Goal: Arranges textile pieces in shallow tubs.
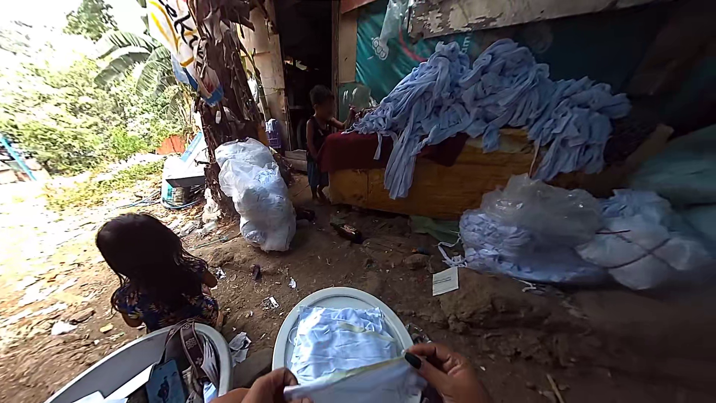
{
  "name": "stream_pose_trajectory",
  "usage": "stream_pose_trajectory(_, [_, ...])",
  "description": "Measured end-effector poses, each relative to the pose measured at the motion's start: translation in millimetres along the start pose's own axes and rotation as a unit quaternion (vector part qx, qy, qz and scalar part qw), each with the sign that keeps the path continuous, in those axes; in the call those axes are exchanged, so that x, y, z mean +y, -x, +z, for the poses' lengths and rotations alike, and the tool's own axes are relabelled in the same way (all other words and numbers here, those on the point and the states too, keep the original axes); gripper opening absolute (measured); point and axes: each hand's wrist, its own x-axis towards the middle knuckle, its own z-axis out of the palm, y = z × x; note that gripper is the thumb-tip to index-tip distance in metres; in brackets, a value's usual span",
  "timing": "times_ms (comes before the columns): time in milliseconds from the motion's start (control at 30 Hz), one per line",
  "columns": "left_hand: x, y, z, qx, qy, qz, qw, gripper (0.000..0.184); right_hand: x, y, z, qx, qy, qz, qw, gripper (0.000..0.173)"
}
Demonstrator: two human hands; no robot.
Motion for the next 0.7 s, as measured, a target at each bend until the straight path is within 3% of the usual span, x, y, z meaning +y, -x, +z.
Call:
stream_pose_trajectory(67, [13, -21, 5, 0.034, 0.047, -0.045, 0.997, 0.017, 15, -29, 4, 0.029, 0.08, 0.003, 0.996, 0.019])
stream_pose_trajectory(200, [9, -66, 12, 0.091, 0.011, -0.117, 0.989, 0.043, 50, -81, 17, 0.064, 0.234, 0.014, 0.97, 0.034])
stream_pose_trajectory(333, [-12, -79, 12, 0.109, -0.112, -0.078, 0.985, 0.025, 49, -96, 33, 0.064, 0.32, 0.009, 0.945, 0.039])
stream_pose_trajectory(467, [-17, -76, 11, 0.092, -0.176, -0.031, 0.979, 0.037, 58, -102, 41, 0.069, 0.359, -0.044, 0.93, 0.038])
stream_pose_trajectory(700, [-17, -80, 13, 0.072, -0.196, -0.061, 0.976, 0.044, 75, -111, 42, 0.04, 0.444, -0.1, 0.889, 0.04])
